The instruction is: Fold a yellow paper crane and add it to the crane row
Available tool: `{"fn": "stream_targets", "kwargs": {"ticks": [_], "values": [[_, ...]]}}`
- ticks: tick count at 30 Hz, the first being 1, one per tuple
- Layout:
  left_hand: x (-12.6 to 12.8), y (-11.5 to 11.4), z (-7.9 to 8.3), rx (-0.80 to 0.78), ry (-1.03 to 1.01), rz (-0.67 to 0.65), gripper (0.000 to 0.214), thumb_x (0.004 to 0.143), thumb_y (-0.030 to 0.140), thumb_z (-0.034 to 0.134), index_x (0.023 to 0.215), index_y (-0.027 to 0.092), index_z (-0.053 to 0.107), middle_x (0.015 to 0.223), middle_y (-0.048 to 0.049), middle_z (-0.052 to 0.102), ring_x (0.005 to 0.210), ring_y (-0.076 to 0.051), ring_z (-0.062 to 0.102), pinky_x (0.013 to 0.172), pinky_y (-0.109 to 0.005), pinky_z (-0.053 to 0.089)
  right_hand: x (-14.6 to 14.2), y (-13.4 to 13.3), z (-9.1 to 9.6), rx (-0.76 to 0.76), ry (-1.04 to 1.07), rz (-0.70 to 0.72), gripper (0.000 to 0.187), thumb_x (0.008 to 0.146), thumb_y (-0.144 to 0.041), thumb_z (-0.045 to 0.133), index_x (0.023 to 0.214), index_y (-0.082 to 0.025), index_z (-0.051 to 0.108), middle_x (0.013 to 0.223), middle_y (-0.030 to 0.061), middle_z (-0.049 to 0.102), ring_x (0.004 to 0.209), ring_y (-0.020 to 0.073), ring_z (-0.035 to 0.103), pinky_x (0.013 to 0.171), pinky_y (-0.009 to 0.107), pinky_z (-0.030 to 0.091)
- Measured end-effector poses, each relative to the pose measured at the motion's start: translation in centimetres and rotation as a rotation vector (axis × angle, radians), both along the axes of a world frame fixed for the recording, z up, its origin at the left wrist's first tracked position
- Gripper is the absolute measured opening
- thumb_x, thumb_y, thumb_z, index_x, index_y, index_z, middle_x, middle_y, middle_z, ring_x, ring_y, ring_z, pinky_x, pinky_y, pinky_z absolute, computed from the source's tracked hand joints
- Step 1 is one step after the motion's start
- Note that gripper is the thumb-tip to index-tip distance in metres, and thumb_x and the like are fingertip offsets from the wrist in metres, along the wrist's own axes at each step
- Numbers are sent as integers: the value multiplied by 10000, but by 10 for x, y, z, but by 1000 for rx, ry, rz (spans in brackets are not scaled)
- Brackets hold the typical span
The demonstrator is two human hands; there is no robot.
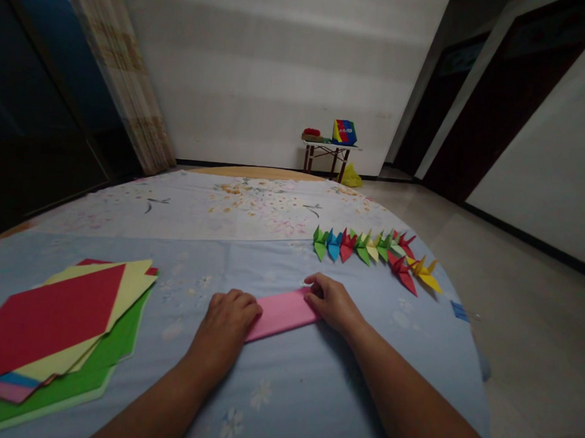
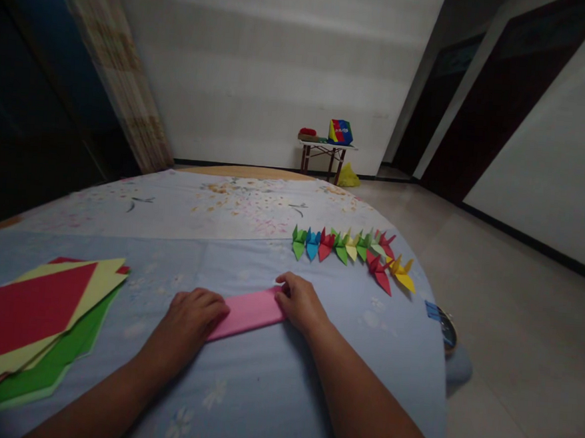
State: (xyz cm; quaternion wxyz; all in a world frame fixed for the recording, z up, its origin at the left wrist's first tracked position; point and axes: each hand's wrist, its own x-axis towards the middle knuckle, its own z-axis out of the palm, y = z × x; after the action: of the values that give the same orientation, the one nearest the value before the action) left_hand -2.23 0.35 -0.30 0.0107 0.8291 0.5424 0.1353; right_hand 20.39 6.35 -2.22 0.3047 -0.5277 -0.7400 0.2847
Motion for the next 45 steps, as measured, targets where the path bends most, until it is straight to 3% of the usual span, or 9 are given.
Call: {"fn": "stream_targets", "kwargs": {"ticks": [10,18,21,24,27,31,35,41,45], "values": [[-2,-4,5,-76,-26,0,191,834,378,514,911,251,635,1009,-28,627,951,-225,515,789,-372,289,1,-1,2,67,-227,-48,350,746,-227,557,1092,-177,544,914,47,618,892,184,530,830,321,339],[2,-8,-2,-59,28,51,207,823,382,534,962,251,614,1065,-46,610,1000,-244,490,825,-393,279,-1,-6,9,164,-453,-87,368,793,-285,541,1150,-200,519,1115,95,555,1060,234,454,879,375,303],[4,-9,-1,-56,41,57,198,828,382,526,946,252,617,1057,-47,612,1000,-247,488,821,-393,278,-10,-14,19,277,-560,-99,365,824,-262,494,1184,-202,511,1226,122,503,1140,274,388,919,425,265],[4,-9,-2,-45,57,55,201,835,386,514,946,252,613,1048,-47,612,994,-249,487,815,-393,278,-27,-30,26,376,-578,-10,396,849,-263,456,1240,-200,467,1333,115,428,1238,282,295,993,453,177],[4,-9,-6,-18,75,57,193,839,385,509,925,246,612,1040,-47,612,992,-254,485,810,-396,276,-46,-46,22,396,-557,78,404,878,-299,397,1269,-204,434,1364,98,403,1282,266,257,1035,457,120],[4,-9,-8,-14,74,64,195,842,386,504,928,247,611,1045,-49,610,996,-253,482,820,-405,268,-57,-55,10,359,-573,73,463,869,-391,395,1288,-197,415,1397,114,358,1312,289,214,1051,480,100],[4,-9,-7,-33,59,74,216,832,400,511,951,253,614,1052,-51,609,1008,-256,470,830,-410,260,-44,-51,4,342,-616,7,517,855,-447,409,1308,-198,400,1401,123,352,1319,298,202,1048,507,77],[3,-9,-6,-49,32,64,207,831,392,511,950,261,618,1044,-45,613,999,-250,477,832,-404,259,3,-41,-2,281,-680,-126,520,854,-435,418,1313,-192,400,1391,126,368,1311,293,218,1035,501,98],[3,-10,-4,-47,13,58,191,834,381,508,939,263,615,1038,-40,615,998,-242,479,828,-396,259,23,-32,4,242,-706,-207,532,827,-377,471,1311,-167,399,1397,139,352,1299,307,228,1022,508,109]]}}
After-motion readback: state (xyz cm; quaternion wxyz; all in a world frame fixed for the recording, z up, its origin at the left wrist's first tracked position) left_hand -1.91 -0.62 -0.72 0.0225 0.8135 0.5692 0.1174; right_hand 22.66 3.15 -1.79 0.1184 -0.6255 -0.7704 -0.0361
